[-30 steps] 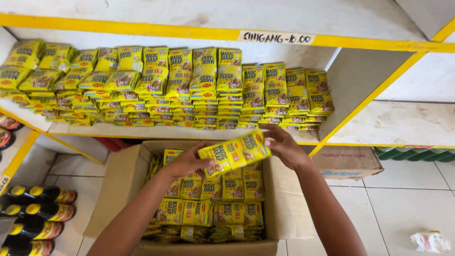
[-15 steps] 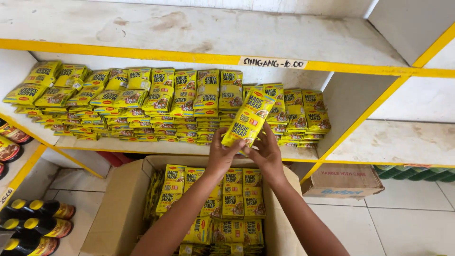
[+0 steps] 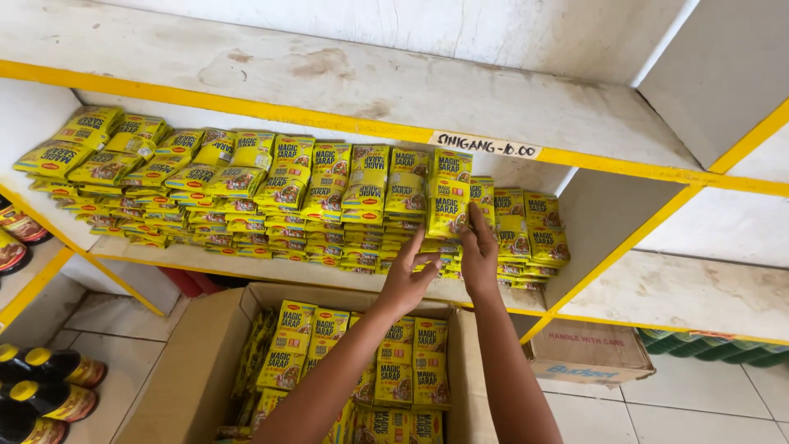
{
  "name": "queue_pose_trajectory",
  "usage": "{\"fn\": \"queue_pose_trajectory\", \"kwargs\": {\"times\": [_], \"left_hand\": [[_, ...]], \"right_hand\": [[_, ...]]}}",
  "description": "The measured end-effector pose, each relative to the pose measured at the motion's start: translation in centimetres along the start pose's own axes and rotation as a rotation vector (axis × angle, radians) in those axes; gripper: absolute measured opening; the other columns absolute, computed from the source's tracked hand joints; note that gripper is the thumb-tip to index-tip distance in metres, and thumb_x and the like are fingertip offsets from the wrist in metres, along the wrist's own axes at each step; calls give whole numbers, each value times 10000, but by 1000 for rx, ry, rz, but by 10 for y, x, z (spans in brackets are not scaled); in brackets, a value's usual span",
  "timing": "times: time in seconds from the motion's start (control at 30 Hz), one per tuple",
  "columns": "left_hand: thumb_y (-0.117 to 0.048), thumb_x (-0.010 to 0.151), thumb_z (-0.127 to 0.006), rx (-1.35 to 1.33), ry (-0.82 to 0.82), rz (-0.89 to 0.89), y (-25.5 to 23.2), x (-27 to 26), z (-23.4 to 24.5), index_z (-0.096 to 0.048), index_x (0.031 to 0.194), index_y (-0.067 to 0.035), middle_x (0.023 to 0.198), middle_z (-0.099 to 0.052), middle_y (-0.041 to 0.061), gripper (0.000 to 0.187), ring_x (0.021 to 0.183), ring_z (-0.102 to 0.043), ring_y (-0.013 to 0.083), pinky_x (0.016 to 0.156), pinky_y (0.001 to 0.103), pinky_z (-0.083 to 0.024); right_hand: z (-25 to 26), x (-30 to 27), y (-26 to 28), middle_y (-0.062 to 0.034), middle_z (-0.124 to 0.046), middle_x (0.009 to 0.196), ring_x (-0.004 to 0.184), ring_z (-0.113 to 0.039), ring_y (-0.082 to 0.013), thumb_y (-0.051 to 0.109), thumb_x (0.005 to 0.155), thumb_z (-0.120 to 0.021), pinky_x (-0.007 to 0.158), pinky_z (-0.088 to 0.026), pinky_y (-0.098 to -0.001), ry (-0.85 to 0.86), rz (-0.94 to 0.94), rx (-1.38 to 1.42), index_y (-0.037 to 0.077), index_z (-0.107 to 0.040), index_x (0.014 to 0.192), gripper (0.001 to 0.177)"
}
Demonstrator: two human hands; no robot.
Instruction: The person sits on the floor and takes yellow packets of Magic Sarap from a cardboard box. They place the packets onto a yellow metal shelf, arranging them in neat rows next to bottles of soy sauce.
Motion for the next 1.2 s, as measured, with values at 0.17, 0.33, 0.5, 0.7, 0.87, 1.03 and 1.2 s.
{"fn": "queue_pose_trajectory", "kwargs": {"times": [0.17,0.33,0.5,0.7,0.87,1.03,1.2], "left_hand": [[-145,947,-709,137,-4,56,-6,-3,5,-257,1621,-121,1519,-409,116,812,1178,-637,190,800,303,-609],[-148,967,-691,175,19,5,-7,-4,8,-280,1619,-111,1529,-406,122,772,1211,-608,195,820,317,-613],[-144,976,-658,298,-48,-47,-42,-14,4,-432,1539,-93,1501,-480,150,609,1251,-628,250,887,338,-625],[-52,970,-628,527,-41,-291,-74,-22,0,-383,1576,-42,1612,-405,210,654,1493,-423,395,1188,417,-385],[-81,969,-631,677,-31,-286,-79,-19,4,-357,1574,-28,1637,-371,199,667,1486,-414,390,1183,429,-384],[-120,930,-621,727,44,-110,-78,-13,6,-317,1586,-39,1641,-354,175,727,1429,-443,384,1099,424,-437],[-174,985,-675,817,14,-287,-70,-15,10,-353,1588,-36,1630,-390,162,698,1427,-481,384,1133,442,-464]], "right_hand": [[-2,7,-6,-166,-561,1503,1341,-547,-195,55,1032,-489,1112,-418,-300,-45,48,-112,-63,-452,1505,489],[-11,5,6,-212,-619,1433,1287,-606,-245,104,1071,-501,1062,-464,-307,-63,145,-333,-71,-506,1466,432],[-21,-6,37,-227,-654,1347,1237,-635,-357,146,1052,-533,1043,-494,-406,-155,191,-722,-17,-597,1401,390],[-28,-21,50,-297,-567,1430,1342,-535,-450,129,1071,-528,1107,-446,-490,-98,352,-715,-73,-538,1431,413],[-35,-30,54,-333,-512,1488,1385,-504,-469,107,1078,-511,1134,-424,-477,-66,382,-687,-96,-480,1467,440],[-31,-25,45,-336,-478,1524,1420,-493,-468,98,1076,-504,1148,-432,-456,-28,318,-643,-89,-463,1484,450],[-23,-21,45,-329,-465,1550,1459,-472,-464,88,1080,-531,1185,-412,-465,68,294,-669,-84,-454,1500,461]]}}
Point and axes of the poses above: each hand's wrist, its own x-axis towards the middle knuckle, its own z-axis out of the back of the hand, y = z × x, the point moved 6 cm from there along x, towards the middle knuckle
